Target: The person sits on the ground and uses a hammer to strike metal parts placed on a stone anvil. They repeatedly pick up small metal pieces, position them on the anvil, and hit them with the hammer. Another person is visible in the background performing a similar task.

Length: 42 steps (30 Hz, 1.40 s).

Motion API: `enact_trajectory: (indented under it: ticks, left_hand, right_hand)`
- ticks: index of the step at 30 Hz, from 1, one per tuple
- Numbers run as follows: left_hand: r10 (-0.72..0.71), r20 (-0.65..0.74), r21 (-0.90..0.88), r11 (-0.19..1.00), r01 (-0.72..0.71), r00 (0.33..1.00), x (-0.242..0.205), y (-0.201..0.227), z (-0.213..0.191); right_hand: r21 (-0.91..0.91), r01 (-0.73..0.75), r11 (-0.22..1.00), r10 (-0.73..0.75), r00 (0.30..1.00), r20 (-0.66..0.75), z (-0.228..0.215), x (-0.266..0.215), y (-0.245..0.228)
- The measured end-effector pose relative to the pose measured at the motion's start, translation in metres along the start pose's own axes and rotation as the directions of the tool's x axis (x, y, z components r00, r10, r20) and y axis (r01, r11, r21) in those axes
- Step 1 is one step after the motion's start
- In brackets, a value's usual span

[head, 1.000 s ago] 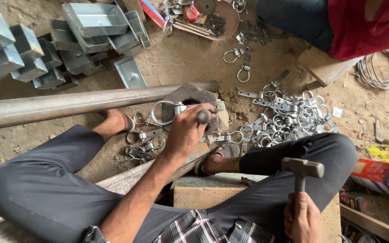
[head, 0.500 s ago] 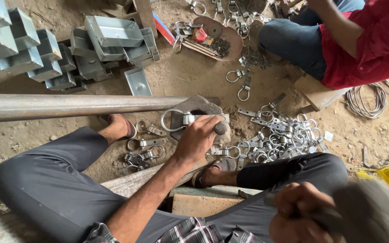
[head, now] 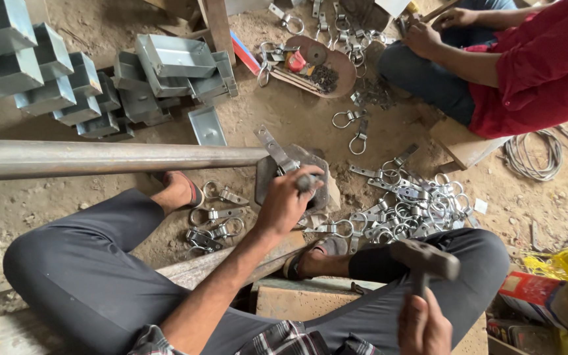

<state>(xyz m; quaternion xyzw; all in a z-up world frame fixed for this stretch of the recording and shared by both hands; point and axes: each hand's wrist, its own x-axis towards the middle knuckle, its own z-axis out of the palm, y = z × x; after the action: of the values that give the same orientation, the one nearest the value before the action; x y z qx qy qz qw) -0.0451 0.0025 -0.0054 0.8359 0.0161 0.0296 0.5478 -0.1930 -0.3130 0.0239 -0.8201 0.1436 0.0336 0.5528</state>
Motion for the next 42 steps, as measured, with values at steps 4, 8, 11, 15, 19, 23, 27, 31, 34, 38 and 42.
enact_trajectory:
  ticks: [4, 8, 11, 15, 19, 23, 27, 31, 34, 38, 42]
  left_hand:
    - [0.171, -0.251, -0.172, 0.961, -0.218, 0.953, -0.002, -0.005, -0.006]
    - [0.228, -0.325, -0.243, 0.918, -0.314, 0.918, -0.01, -0.002, -0.007]
    - [0.027, -0.351, -0.253, 0.96, -0.122, 0.936, -0.013, 0.009, -0.003]
    - [-0.007, -0.446, 0.144, 0.986, 0.08, 0.895, -0.004, 0.023, -0.014]
    - [-0.06, -0.4, 0.473, 0.841, 0.262, 0.914, 0.007, 0.024, -0.025]
    - [-0.076, -0.312, 0.532, 0.812, 0.241, 0.947, 0.006, 0.013, -0.031]
    - [-0.11, -0.231, 0.558, 0.799, 0.224, 0.967, -0.001, 0.003, -0.044]
    - [0.038, -0.059, 0.609, 0.793, 0.006, 0.998, -0.003, -0.001, -0.07]
    - [0.058, 0.039, 0.636, 0.769, -0.069, 0.998, -0.001, 0.001, -0.079]
    - [0.109, 0.114, 0.704, 0.693, -0.157, 0.988, 0.002, -0.003, -0.08]
    - [0.33, 0.14, 0.742, 0.59, -0.32, 0.933, 0.015, -0.016, -0.074]
  right_hand:
    - [0.141, -0.007, 0.99, 0.038, 0.976, -0.215, -0.023, -0.01, 0.063]
    - [0.262, -0.057, 0.964, 0.117, 0.968, -0.22, -0.029, -0.003, 0.097]
    - [0.303, -0.105, 0.947, 0.176, 0.961, -0.215, -0.031, 0.002, 0.096]
    - [0.332, -0.132, 0.934, 0.196, 0.967, -0.166, -0.027, 0.007, 0.078]
    - [0.313, -0.185, 0.931, 0.233, 0.965, -0.121, -0.028, 0.007, 0.07]
    - [0.309, -0.165, 0.937, 0.215, 0.967, -0.137, -0.023, 0.005, 0.066]
    - [0.357, -0.227, 0.906, 0.278, 0.956, -0.098, -0.023, 0.004, 0.053]
    - [0.344, -0.261, 0.902, 0.31, 0.946, -0.096, -0.02, -0.001, 0.035]
    - [0.32, -0.308, 0.896, 0.346, 0.936, -0.069, -0.023, -0.002, 0.023]
    - [0.311, -0.357, 0.881, 0.384, 0.923, -0.027, -0.02, 0.001, 0.016]
    - [0.32, -0.346, 0.882, 0.372, 0.928, -0.024, -0.024, 0.004, 0.018]
